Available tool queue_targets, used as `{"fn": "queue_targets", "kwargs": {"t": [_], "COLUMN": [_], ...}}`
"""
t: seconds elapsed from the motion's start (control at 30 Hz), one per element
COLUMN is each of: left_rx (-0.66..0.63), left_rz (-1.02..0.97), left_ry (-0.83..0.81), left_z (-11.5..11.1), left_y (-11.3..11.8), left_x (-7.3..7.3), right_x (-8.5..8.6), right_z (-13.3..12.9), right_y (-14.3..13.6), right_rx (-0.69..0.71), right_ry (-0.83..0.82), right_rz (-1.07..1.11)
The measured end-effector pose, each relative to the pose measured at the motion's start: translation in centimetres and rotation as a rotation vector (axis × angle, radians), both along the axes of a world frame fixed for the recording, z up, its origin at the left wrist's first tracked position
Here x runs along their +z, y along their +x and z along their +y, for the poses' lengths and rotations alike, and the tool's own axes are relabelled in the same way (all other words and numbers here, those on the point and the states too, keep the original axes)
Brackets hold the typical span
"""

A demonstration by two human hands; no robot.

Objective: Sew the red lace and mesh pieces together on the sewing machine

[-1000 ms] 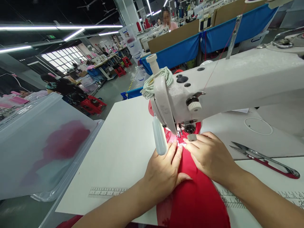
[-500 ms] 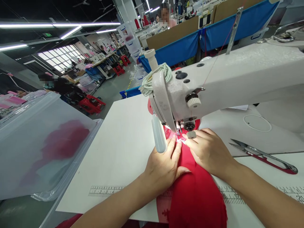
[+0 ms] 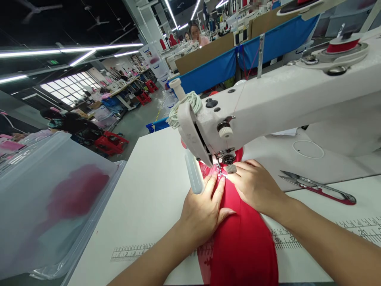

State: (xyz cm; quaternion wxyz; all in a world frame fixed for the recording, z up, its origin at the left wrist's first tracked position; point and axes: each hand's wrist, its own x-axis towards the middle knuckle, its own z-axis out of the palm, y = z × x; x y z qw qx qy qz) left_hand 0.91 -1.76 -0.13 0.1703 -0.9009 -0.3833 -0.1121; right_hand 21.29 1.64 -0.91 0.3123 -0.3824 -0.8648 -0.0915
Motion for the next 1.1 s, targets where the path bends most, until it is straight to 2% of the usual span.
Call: {"fn": "queue_targets", "kwargs": {"t": [0.7, 1.1], "left_rx": [-0.018, 0.015], "left_rz": [-0.088, -0.2], "left_ry": [-0.034, -0.135], "left_z": [0.31, 0.31], "left_y": [-0.38, 0.07], "left_x": [0.01, 0.65], "right_x": [0.19, -0.42], "right_z": [0.06, 0.49], "right_y": [-0.12, 0.0], "right_rx": [-0.024, 0.0], "right_ry": [-0.023, -0.051], "right_rz": [-0.021, 0.051]}}
